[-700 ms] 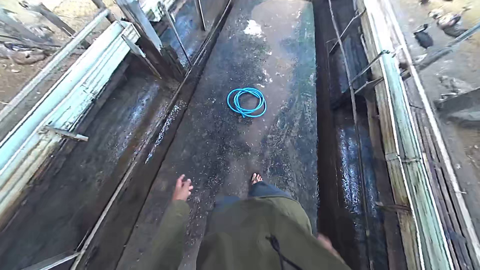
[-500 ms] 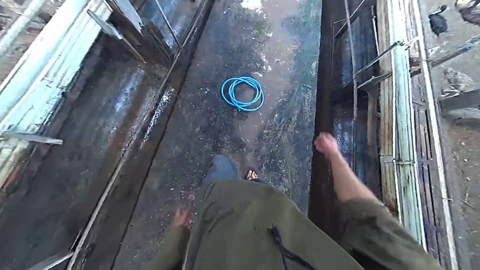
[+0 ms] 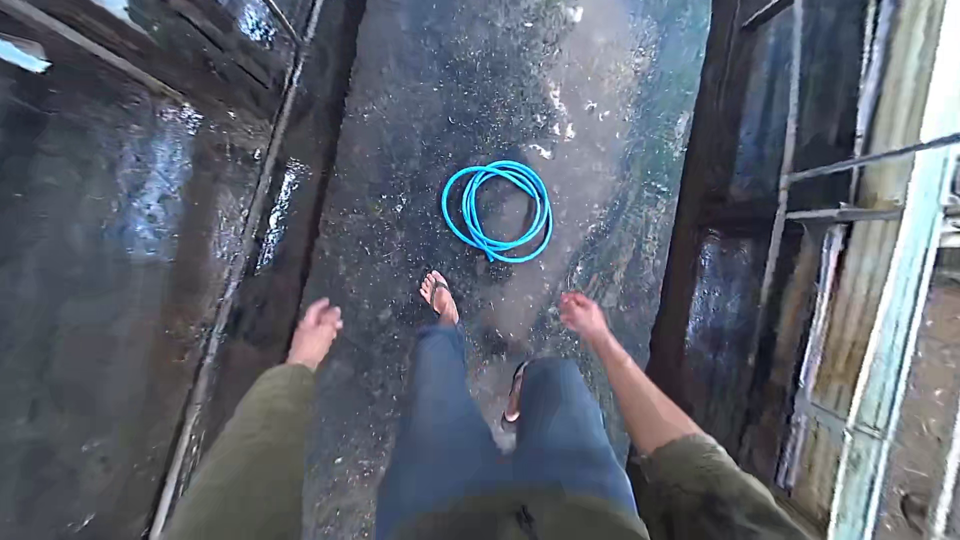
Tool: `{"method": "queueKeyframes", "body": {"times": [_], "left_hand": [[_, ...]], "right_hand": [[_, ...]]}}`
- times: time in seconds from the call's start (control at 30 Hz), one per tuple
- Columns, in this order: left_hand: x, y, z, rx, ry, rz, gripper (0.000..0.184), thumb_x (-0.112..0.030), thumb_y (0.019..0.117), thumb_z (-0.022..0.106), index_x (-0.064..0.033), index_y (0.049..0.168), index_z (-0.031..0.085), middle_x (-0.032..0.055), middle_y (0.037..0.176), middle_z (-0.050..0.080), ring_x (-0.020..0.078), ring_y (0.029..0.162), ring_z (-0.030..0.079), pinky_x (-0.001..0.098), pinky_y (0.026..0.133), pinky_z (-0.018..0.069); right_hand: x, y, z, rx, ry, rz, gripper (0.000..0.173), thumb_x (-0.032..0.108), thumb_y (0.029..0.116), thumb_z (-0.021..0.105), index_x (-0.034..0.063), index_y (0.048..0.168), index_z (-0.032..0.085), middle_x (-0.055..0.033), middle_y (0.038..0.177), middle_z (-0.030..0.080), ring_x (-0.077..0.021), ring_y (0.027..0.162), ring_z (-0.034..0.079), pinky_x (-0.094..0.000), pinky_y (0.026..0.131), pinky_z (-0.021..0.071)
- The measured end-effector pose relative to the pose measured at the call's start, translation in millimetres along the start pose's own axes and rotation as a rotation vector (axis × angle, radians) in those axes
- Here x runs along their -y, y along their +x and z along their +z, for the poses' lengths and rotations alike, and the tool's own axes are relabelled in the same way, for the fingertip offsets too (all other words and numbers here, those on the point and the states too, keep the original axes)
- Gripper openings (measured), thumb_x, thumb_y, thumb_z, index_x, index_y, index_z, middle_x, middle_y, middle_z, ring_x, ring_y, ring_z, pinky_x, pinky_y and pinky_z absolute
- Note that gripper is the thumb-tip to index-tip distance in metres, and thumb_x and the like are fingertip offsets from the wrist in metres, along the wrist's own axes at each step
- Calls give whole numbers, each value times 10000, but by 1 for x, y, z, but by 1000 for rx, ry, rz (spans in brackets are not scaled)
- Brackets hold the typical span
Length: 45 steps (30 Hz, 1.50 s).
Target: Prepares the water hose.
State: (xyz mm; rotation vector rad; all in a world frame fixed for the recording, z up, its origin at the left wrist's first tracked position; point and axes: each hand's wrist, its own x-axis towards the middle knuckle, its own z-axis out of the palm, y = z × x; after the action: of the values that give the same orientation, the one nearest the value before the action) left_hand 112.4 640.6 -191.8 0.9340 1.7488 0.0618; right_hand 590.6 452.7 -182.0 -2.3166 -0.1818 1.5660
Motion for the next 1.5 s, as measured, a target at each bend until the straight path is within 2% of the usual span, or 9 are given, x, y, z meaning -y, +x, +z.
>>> {"method": "queueKeyframes", "body": {"times": [0.17,0.4,0.53,0.77,0.93,1.1,1.2,1.33,1.5], "left_hand": [[-137,202,56,16,-21,304,539,-246,1071,515,-87,1561,354,203,1354,614,270,1141,673,456,987,551],[-128,443,235,179,262,236,597,-374,1058,539,-114,1570,374,191,1470,542,330,1326,558,558,1091,451],[-117,520,335,227,594,476,665,-385,1088,454,-60,1625,234,263,1588,370,411,1458,396,576,1183,344],[-122,544,391,93,643,596,554,-338,1028,580,-81,1506,474,315,1496,411,522,1405,365,718,1087,311],[-162,457,378,94,495,569,478,-393,1079,493,48,1254,556,296,1059,641,431,982,651,620,882,498],[-210,300,281,-74,328,485,475,-460,1058,514,-1,1125,615,119,748,562,230,597,553,473,594,508],[-248,210,212,-207,271,551,448,-394,1044,527,43,1065,619,60,732,534,118,577,508,361,582,486],[-313,93,141,-425,343,635,482,-364,1040,556,115,1014,608,164,782,565,167,689,524,389,688,457],[-379,-7,66,-608,-60,592,473,-384,1063,532,46,1257,567,0,807,529,25,594,471,258,585,477]], "right_hand": [[51,197,110,103,-70,43,382,252,1107,444,40,1381,602,-187,1275,678,-279,1077,696,-458,956,558],[75,490,215,48,-190,-169,373,244,1096,452,68,1388,603,-202,1274,675,-350,1163,665,-567,1007,521],[69,545,244,56,-438,-189,336,262,972,645,89,1255,695,-192,1256,684,-365,1203,642,-593,999,520],[57,524,254,78,-523,-283,412,265,1050,534,46,1400,541,-217,1388,591,-407,1304,561,-620,968,511],[76,453,202,42,-167,-402,385,213,1089,486,8,1415,475,-241,1260,635,-367,1090,681,-540,927,573],[147,367,81,-210,401,-362,365,221,1118,391,5,1411,425,-127,917,630,-218,776,647,-420,737,581],[209,321,-14,-364,1031,-434,297,116,1110,351,107,1398,283,-9,862,523,-117,672,589,-330,675,574],[269,240,-132,-614,1333,-457,636,69,1106,329,322,1599,17,-22,895,502,-123,652,597,-331,652,578],[291,143,-216,-589,1046,-506,376,77,1113,302,36,1462,436,-161,1127,589,-197,790,654,-380,749,592]]}}
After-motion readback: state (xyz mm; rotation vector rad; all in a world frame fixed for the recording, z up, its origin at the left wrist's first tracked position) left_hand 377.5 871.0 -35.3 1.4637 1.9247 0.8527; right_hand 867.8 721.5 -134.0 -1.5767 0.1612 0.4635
